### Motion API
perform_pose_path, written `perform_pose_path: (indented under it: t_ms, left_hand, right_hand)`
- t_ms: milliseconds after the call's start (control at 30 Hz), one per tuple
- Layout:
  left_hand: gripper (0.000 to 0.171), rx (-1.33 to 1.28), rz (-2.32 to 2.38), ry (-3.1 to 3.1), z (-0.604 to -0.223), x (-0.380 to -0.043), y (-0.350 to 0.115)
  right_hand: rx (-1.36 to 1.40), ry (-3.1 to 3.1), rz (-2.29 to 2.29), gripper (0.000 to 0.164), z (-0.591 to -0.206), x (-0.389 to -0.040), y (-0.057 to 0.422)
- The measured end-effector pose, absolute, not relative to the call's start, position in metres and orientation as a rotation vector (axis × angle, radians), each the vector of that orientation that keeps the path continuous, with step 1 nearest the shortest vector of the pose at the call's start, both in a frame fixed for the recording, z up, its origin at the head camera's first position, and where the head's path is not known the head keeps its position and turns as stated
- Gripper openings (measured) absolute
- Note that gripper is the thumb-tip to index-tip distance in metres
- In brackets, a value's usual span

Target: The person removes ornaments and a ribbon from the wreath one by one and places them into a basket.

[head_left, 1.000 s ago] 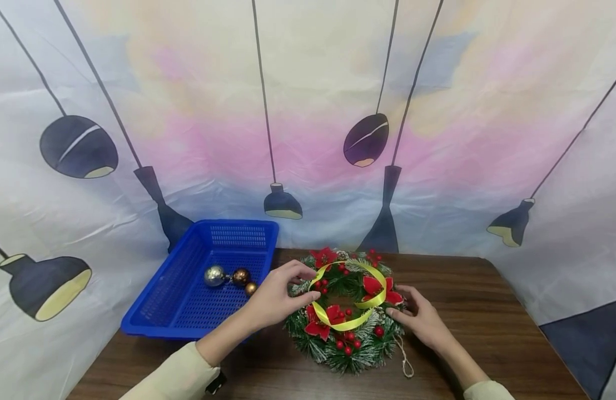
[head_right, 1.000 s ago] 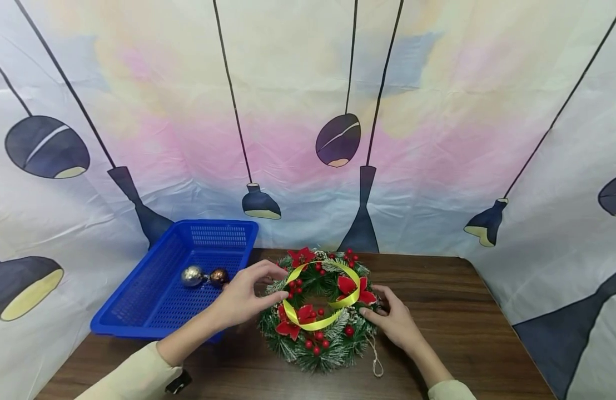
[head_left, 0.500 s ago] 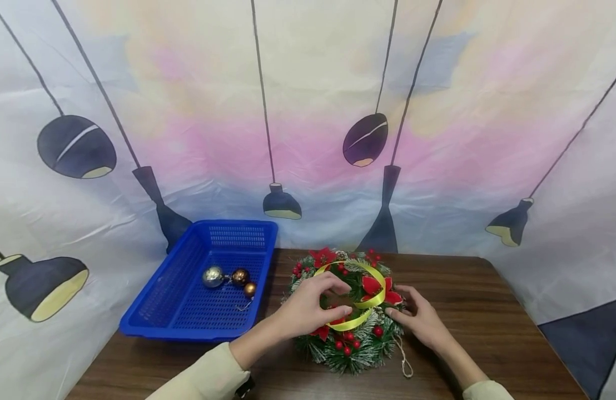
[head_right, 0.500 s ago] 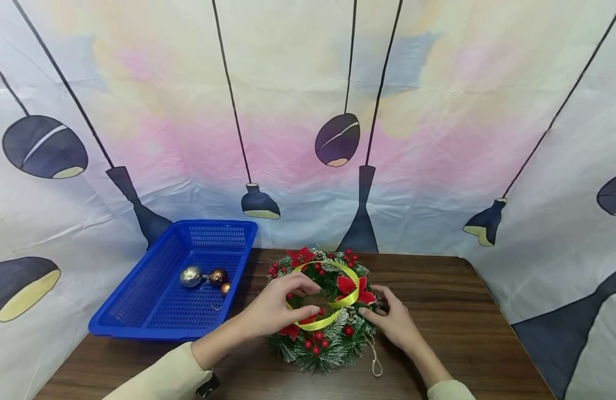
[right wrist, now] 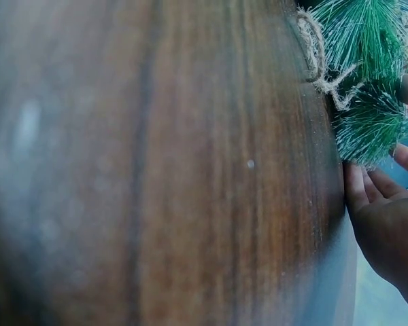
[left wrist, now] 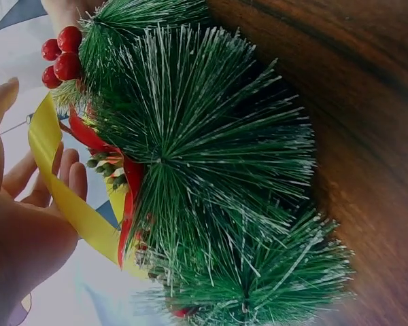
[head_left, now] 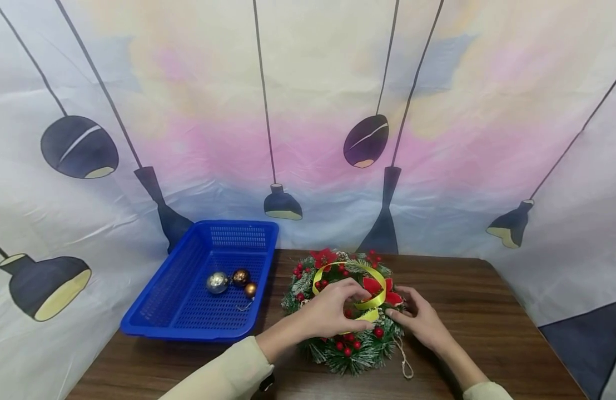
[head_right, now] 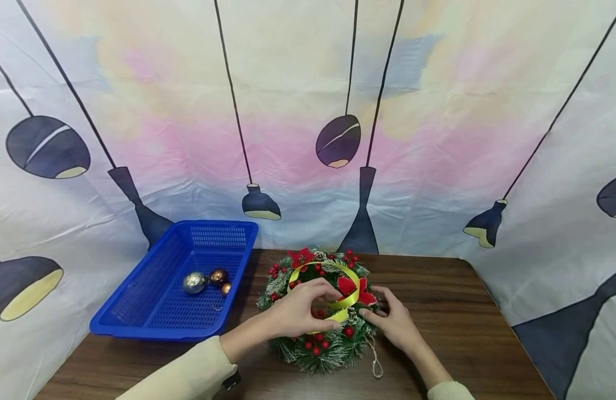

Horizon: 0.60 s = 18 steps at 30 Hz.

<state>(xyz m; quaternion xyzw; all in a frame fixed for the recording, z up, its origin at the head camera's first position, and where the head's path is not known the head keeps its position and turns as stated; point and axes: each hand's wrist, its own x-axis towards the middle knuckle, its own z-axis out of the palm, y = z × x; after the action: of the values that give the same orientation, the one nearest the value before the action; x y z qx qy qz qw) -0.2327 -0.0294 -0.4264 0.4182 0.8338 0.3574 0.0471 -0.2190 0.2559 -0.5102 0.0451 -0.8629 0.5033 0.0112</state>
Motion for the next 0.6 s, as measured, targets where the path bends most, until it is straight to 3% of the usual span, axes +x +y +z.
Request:
perform_pose_path:
  t_ms: [267,600]
  left_hand:
    - [0.058,1.223,0.938,2.579,-0.427,-0.241,-0.024]
    - [0.044,1.227,0.955,2.479,-0.436,-0.252,-0.025]
  right_hand:
    - [0.134,-2.682,1.571,0.068,-0.51,-0.218,0.255]
    - [0.142,-2.68,1.586,0.068,-0.51,-0.218,0.256]
